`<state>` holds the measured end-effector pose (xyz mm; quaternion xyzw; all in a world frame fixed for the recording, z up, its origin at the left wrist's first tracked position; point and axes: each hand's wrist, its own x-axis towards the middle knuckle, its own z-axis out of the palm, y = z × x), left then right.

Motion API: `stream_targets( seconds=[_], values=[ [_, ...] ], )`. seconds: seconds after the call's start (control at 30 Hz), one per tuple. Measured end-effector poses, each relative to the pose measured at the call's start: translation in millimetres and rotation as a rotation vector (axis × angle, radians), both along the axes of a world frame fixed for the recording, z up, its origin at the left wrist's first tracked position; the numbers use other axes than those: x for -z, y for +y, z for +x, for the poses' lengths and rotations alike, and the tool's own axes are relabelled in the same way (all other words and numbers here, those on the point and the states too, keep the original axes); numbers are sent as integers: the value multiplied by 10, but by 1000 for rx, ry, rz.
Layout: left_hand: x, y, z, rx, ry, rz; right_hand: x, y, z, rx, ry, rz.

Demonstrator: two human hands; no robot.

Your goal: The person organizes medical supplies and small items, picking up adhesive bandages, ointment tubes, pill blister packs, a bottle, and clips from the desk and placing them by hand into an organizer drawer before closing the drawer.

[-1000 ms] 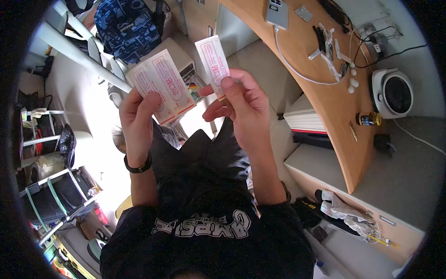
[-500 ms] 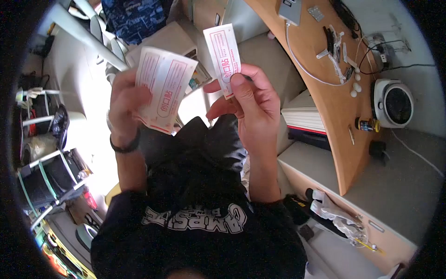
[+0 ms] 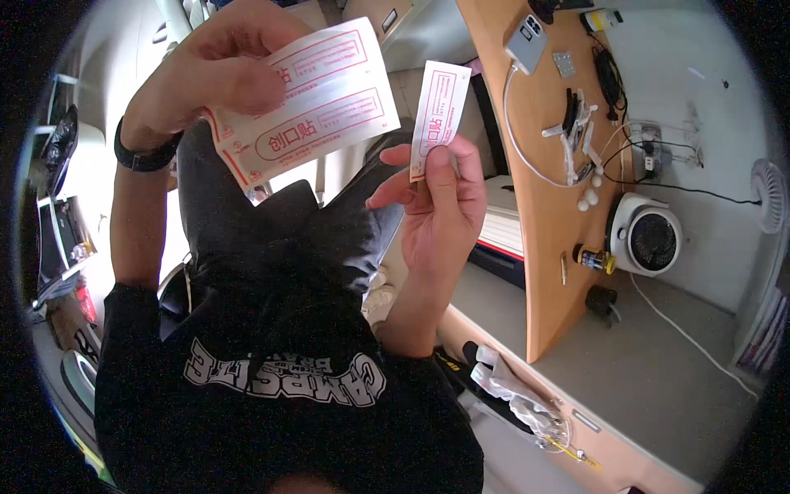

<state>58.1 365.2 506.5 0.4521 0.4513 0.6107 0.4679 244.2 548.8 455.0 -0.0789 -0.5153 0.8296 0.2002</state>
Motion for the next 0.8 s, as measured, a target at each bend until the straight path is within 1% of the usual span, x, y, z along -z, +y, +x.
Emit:
stream_targets(
  seconds=[0.1,0.27,0.37,0.5,0.8],
  values=[
    [0,-1,-52,36,76,32,15,16,-13,-16,22,11],
    [-13,-18,28,-10,14,-6,24,-7,-30,-13,26,18],
    [17,-18,8,-6,60,9,29,-10,-25,-20,21,16],
    [-84,-39,1,-5,113,-18,13,-23,-24,-8,16,19],
    [-84,-38,22,-23,131,-24,1,-32,-10,-18,26,14]
  ],
)
